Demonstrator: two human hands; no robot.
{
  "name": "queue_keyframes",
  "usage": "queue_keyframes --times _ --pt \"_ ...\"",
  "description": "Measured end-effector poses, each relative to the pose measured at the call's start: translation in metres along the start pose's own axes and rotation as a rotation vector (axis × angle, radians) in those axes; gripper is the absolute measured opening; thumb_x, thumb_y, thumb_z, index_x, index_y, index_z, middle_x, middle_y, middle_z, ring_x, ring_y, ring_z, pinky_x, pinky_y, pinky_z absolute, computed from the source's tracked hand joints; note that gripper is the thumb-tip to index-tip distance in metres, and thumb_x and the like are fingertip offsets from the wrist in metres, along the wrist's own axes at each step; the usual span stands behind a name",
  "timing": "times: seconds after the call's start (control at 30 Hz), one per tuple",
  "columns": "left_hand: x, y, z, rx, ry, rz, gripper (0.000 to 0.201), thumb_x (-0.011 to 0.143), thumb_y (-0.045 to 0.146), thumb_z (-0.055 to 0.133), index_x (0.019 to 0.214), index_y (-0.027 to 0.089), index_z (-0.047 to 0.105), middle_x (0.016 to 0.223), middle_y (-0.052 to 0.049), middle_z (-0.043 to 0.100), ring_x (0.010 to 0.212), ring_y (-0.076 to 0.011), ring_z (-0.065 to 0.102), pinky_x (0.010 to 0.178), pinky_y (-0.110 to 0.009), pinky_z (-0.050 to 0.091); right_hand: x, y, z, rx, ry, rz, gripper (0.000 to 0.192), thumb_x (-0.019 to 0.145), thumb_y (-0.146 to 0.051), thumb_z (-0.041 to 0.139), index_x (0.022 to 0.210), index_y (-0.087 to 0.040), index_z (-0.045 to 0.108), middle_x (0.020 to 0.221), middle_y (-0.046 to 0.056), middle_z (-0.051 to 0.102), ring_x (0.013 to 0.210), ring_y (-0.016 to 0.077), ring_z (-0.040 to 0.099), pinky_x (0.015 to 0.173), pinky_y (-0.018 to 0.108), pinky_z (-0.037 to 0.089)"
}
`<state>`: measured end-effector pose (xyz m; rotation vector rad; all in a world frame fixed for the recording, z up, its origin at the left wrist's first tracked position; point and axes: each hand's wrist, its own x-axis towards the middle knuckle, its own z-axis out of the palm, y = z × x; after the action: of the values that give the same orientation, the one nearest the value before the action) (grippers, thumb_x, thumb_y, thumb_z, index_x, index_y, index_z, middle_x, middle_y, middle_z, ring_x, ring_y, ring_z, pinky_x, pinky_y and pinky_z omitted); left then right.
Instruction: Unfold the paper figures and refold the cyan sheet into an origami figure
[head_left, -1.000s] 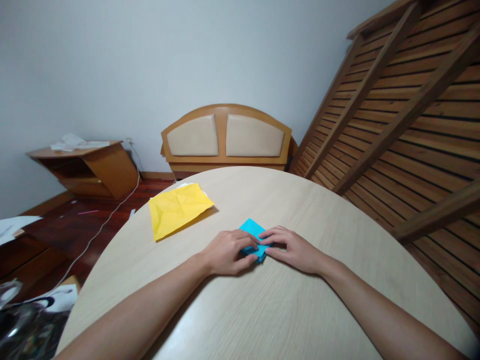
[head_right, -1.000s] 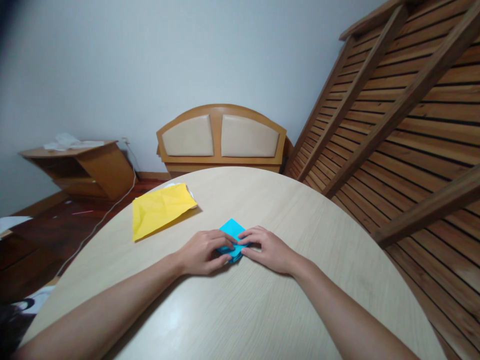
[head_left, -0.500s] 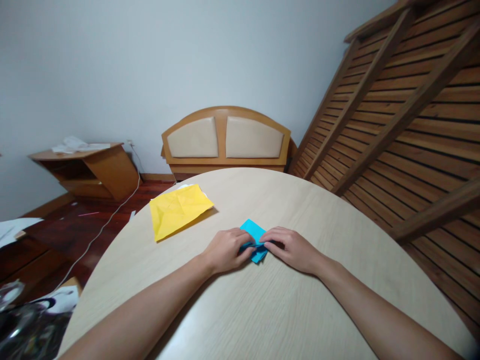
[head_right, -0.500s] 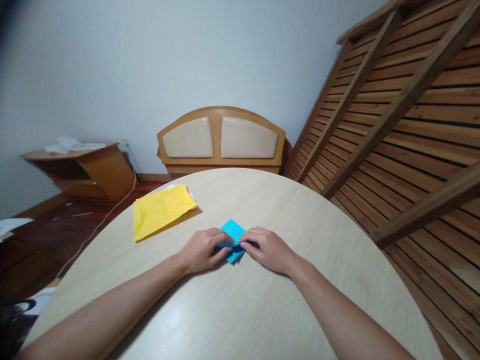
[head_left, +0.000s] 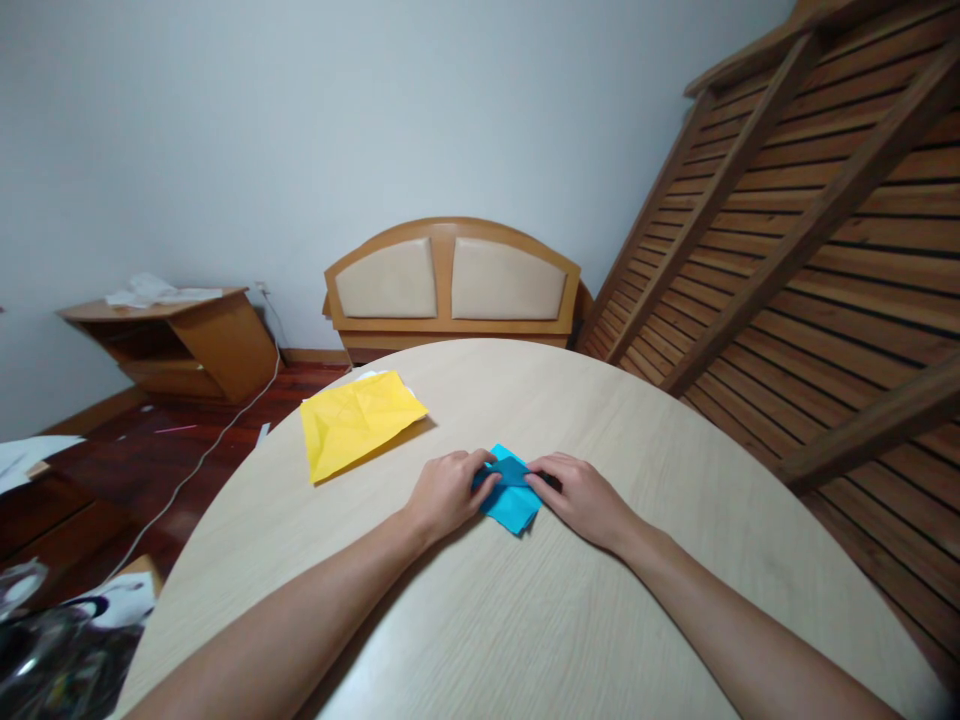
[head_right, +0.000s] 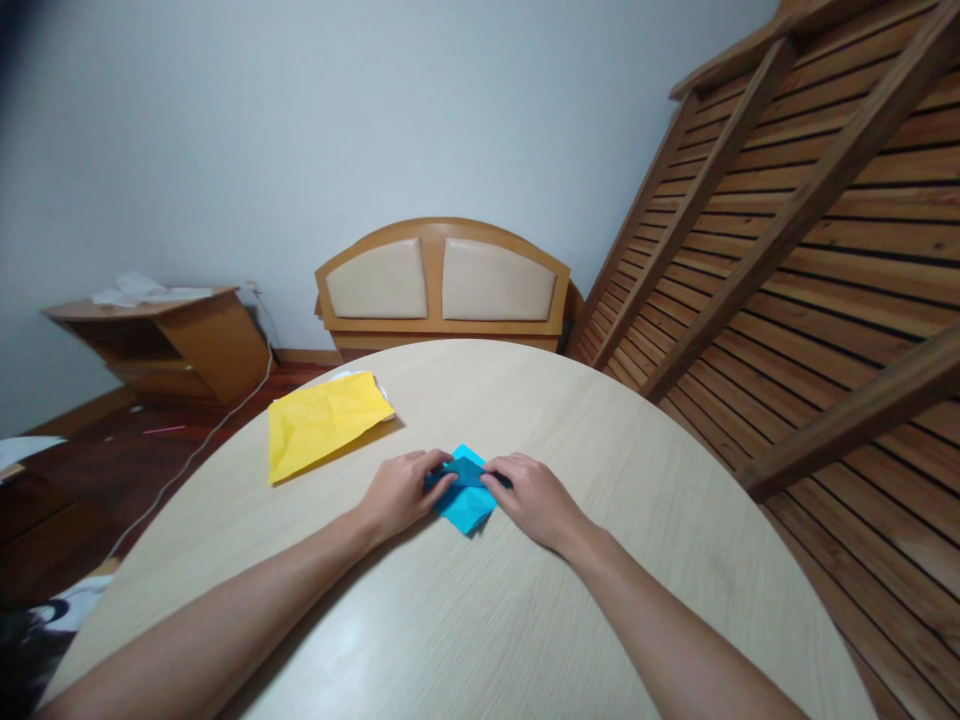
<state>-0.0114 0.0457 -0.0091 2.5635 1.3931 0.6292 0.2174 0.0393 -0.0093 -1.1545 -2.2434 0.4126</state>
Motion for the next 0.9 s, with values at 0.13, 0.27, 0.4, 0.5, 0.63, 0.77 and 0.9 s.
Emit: queue_keyframes --times 0.13,0.27,0.4,0.5,0.63,0.77,0.9 --pt "0.001 -0.001 0.003 -0.077 0.019 -0.035 0.035 0.096 0.034 0.054 0.129 0.021 0.052 0.095 -0.006 0.074 0.079 -0.0213 0.070 0.073 -0.033 0.054 0.003 -0.002 0.007 -0.018 0.046 0.103 0.022 0.098 -0.032 0.052 0.102 -0.022 0.071 0.097 0.007 0.075 0.090 0.0231 0.068 0.080 0.036 0.050" --pt "0.003 -0.004 0.006 -0.177 0.038 -0.041 0.041 0.096 0.027 0.052 0.136 0.019 0.043 0.095 -0.007 0.074 0.078 -0.0205 0.070 0.072 -0.033 0.055 0.006 -0.002 0.011 0.002 0.072 0.132 0.023 0.098 -0.034 0.052 0.106 -0.023 0.071 0.097 0.006 0.076 0.090 0.0235 0.070 0.080 0.035 0.050" --pt "0.002 -0.007 0.009 -0.280 0.084 0.028 0.042 0.095 0.021 0.052 0.136 0.019 0.042 0.114 -0.010 0.070 0.089 -0.0198 0.069 0.079 -0.034 0.057 0.006 0.001 0.012 -0.032 0.073 0.141 0.025 0.099 -0.035 0.051 0.106 -0.023 0.071 0.097 0.006 0.077 0.091 0.0236 0.071 0.082 0.035 0.051" --pt "0.001 -0.007 0.009 -0.249 0.096 0.110 0.036 0.095 0.019 0.054 0.131 0.020 0.048 0.132 -0.012 0.060 0.107 -0.0216 0.066 0.090 -0.037 0.056 0.005 0.004 0.012 -0.044 0.069 0.149 0.026 0.099 -0.036 0.050 0.108 -0.023 0.071 0.100 0.007 0.078 0.094 0.0246 0.072 0.084 0.036 0.051" --pt "-0.002 -0.003 0.005 -0.087 0.047 0.130 0.024 0.098 0.023 0.052 0.120 0.022 0.061 0.140 -0.011 0.054 0.111 -0.0250 0.064 0.092 -0.042 0.056 0.005 0.007 0.012 -0.026 0.087 0.170 0.025 0.098 -0.035 0.052 0.113 -0.025 0.069 0.107 0.006 0.077 0.096 0.0247 0.072 0.084 0.036 0.052" --pt "-0.002 0.000 0.002 0.022 -0.010 0.192 0.023 0.098 0.022 0.052 0.111 0.022 0.070 0.128 -0.010 0.064 0.107 -0.0257 0.064 0.089 -0.042 0.056 0.007 0.008 0.014 -0.045 0.110 0.193 0.025 0.096 -0.034 0.055 0.116 -0.025 0.066 0.105 0.006 0.076 0.090 0.0226 0.071 0.080 0.035 0.052" --pt "-0.001 0.001 0.003 0.041 -0.027 0.242 0.026 0.097 0.020 0.052 0.115 0.022 0.070 0.125 -0.009 0.066 0.107 -0.0260 0.061 0.092 -0.041 0.054 0.008 0.008 0.014 -0.075 0.108 0.155 0.022 0.095 -0.030 0.056 0.113 -0.024 0.067 0.104 0.005 0.073 0.090 0.0207 0.069 0.080 0.033 0.051"
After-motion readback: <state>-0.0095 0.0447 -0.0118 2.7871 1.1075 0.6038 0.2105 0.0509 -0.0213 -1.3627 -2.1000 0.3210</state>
